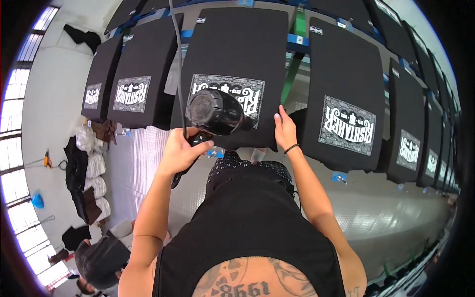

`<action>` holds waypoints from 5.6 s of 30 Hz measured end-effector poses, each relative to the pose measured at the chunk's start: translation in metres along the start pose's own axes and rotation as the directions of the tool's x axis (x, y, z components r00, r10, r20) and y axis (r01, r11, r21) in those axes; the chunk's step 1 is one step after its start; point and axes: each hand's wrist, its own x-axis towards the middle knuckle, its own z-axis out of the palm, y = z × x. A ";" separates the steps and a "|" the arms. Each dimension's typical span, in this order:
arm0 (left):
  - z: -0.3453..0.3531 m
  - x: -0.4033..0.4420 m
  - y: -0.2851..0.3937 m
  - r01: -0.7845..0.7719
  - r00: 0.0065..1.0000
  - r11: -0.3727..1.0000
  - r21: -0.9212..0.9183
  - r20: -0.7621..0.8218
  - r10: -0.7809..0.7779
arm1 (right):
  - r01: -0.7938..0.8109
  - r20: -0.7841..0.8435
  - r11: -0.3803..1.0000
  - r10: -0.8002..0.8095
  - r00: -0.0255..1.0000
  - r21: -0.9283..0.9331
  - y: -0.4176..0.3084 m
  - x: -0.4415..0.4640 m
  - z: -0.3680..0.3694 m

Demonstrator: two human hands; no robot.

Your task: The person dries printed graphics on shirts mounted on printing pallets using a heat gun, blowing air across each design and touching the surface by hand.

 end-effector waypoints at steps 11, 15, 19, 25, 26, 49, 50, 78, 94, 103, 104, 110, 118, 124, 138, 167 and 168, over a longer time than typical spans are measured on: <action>0.009 0.082 0.042 -0.299 0.954 0.944 0.137 0.012 0.301 | 0.317 -0.262 0.915 -0.379 0.887 -0.251 -0.032 -0.039 -0.002; -0.001 0.109 0.035 -0.332 0.943 0.943 0.037 -0.025 0.333 | 0.354 -0.094 0.850 -0.419 0.903 -0.390 -0.046 -0.028 0.023; -0.034 0.116 0.008 -0.271 0.955 0.963 0.006 -0.121 0.270 | 0.351 0.039 0.761 -0.395 0.918 -0.546 -0.053 -0.017 0.044; -0.097 0.100 -0.041 -0.125 0.942 0.992 -0.030 -0.318 0.109 | 0.354 0.091 0.699 -0.384 0.919 -0.622 -0.050 -0.015 0.053; -0.105 0.099 -0.047 -0.109 0.932 0.994 -0.019 -0.348 0.095 | 0.353 0.080 0.692 -0.394 0.916 -0.630 -0.049 -0.016 0.054; -0.056 0.026 -0.023 -0.046 0.990 0.998 -0.048 0.129 0.051 | 0.216 -0.147 0.824 -0.337 0.930 -0.524 -0.042 -0.056 0.038; -0.046 0.032 -0.015 -0.079 0.984 0.995 -0.057 0.154 0.087 | 0.203 -0.170 0.837 -0.329 0.929 -0.509 -0.041 -0.061 0.036; -0.129 0.034 -0.072 -0.111 0.962 0.990 -0.089 -0.261 0.084 | 0.302 0.118 0.698 -0.300 0.947 -0.649 -0.053 -0.023 0.063; 0.081 0.041 0.085 -0.126 0.987 0.986 -0.108 0.090 0.136 | 0.289 -0.408 0.915 -0.387 0.827 -0.282 0.004 -0.035 -0.146; 0.239 0.065 0.175 -0.230 0.972 0.969 -0.087 0.036 0.234 | -0.151 -0.587 0.879 -0.166 0.793 -0.453 0.170 -0.072 -0.338; 0.248 0.065 0.172 -0.224 0.974 0.971 -0.080 0.019 0.227 | -0.174 -0.589 0.889 -0.124 0.799 -0.423 0.186 -0.072 -0.339; 0.260 0.025 0.173 -0.136 0.991 0.988 -0.077 -0.012 0.135 | -0.276 -0.555 0.894 0.037 0.831 -0.353 0.208 -0.065 -0.328; 0.259 -0.036 0.151 -0.053 0.998 0.999 0.008 -0.024 0.053 | -0.249 -0.563 0.891 -0.010 0.826 -0.380 0.209 -0.068 -0.325; 0.253 -0.004 0.152 -0.117 0.991 0.993 -0.008 -0.071 0.116 | -0.238 -0.559 0.894 -0.017 0.829 -0.380 0.210 -0.072 -0.325; 0.297 0.072 0.213 -0.319 0.938 0.945 -0.067 0.121 0.325 | -0.251 -0.606 0.934 0.048 0.794 -0.256 0.204 -0.069 -0.327; 0.283 -0.029 0.179 -0.012 0.997 0.999 0.035 -0.071 0.015 | -0.038 -0.354 0.977 -0.040 0.934 -0.209 0.232 -0.052 -0.366; 0.273 -0.030 0.173 -0.012 0.997 0.999 0.043 -0.081 0.016 | -0.052 -0.359 0.977 -0.027 0.933 -0.209 0.233 -0.053 -0.363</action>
